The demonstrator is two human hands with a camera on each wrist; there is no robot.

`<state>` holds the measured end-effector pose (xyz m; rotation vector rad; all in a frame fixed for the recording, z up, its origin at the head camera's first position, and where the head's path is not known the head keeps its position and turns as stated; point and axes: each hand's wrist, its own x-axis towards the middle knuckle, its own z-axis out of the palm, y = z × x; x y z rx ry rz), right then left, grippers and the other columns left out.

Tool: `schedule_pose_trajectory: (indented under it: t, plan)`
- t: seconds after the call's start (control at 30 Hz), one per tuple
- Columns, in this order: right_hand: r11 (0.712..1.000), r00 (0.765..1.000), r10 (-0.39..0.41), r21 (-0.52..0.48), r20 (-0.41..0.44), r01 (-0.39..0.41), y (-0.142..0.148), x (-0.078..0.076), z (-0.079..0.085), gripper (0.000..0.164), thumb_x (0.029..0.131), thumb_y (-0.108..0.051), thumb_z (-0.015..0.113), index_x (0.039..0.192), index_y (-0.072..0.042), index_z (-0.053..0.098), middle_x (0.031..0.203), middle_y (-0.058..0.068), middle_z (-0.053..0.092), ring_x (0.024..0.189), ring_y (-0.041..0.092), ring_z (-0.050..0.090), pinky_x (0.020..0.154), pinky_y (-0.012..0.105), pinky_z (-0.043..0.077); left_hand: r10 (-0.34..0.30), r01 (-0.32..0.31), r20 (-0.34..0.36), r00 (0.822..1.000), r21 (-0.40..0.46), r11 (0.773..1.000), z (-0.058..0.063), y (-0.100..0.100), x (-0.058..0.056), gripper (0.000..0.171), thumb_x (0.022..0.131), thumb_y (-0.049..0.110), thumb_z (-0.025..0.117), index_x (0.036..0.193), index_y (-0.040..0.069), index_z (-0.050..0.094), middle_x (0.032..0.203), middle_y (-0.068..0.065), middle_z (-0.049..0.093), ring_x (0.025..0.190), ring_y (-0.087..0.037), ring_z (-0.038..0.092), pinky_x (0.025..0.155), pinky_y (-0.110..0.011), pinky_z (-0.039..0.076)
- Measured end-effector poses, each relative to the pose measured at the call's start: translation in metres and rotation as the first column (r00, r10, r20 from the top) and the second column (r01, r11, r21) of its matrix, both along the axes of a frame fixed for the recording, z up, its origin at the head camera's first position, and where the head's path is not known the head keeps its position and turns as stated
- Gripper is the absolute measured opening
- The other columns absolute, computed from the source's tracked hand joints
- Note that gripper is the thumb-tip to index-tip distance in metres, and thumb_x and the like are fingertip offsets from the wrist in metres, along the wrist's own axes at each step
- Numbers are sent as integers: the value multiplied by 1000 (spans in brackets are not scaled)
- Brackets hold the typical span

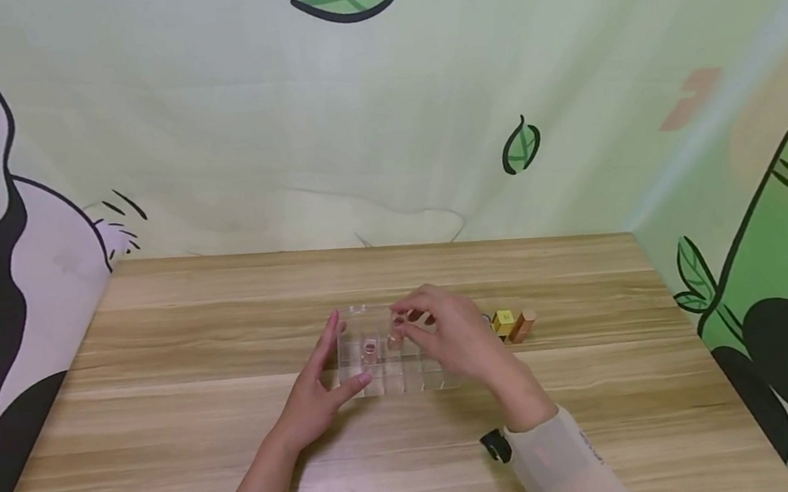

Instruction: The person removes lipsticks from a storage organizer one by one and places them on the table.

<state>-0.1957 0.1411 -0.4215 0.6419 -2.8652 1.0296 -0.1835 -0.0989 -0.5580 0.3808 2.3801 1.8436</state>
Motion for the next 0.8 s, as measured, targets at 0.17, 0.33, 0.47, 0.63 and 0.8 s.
schedule_pose_trajectory:
  t: [0.17, 0.33, 0.47, 0.63, 0.8]
  plan:
    - [1000, 1000, -6, -16, -10, 5, 3, 0, 3, 21, 97, -19, 74, 118, -15, 78, 111, -4, 73, 101, 15, 71, 85, 33, 61, -2, 2, -5, 1000, 2, 1000, -1, 0, 0, 100, 91, 33, 81, 161, 56, 12, 171, 3, 31, 160, -32, 21, 126, -68, 12]
    - [1000, 1000, -15, -26, -19, 15, 6, 2, 7, 23, 97, -19, 75, 119, -16, 77, 114, -4, 73, 98, 14, 70, 86, 33, 61, -5, 5, -8, 1000, 11, 1000, -1, 0, 0, 100, 91, 32, 81, 162, 53, 13, 171, 2, 31, 160, -31, 21, 127, -67, 12]
    - [999, 999, -18, -31, -33, 17, 10, 2, 10, 24, 97, -19, 75, 121, -15, 77, 117, -2, 73, 98, 15, 70, 86, 35, 61, -3, 3, -4, 1000, 6, 1000, 0, 0, 0, 100, 91, 33, 81, 161, 56, 13, 171, 3, 30, 160, -31, 21, 127, -67, 12]
    - [999, 999, -20, -46, -46, 18, 15, 3, 13, 25, 97, -19, 74, 122, -13, 76, 118, -1, 73, 101, 16, 70, 87, 37, 61, -1, 1, 2, 1000, -1, 1000, 0, 0, 0, 100, 91, 34, 81, 160, 57, 12, 171, 4, 30, 160, -31, 22, 127, -67, 12]
    - [998, 998, -20, -63, -53, 17, 22, 2, 17, 27, 97, -18, 74, 123, -12, 75, 118, 0, 73, 102, 17, 70, 87, 37, 61, -5, 5, -5, 1000, 1, 1000, -1, 0, 0, 101, 91, 33, 81, 162, 55, 12, 171, 3, 31, 160, -32, 22, 126, -68, 12]
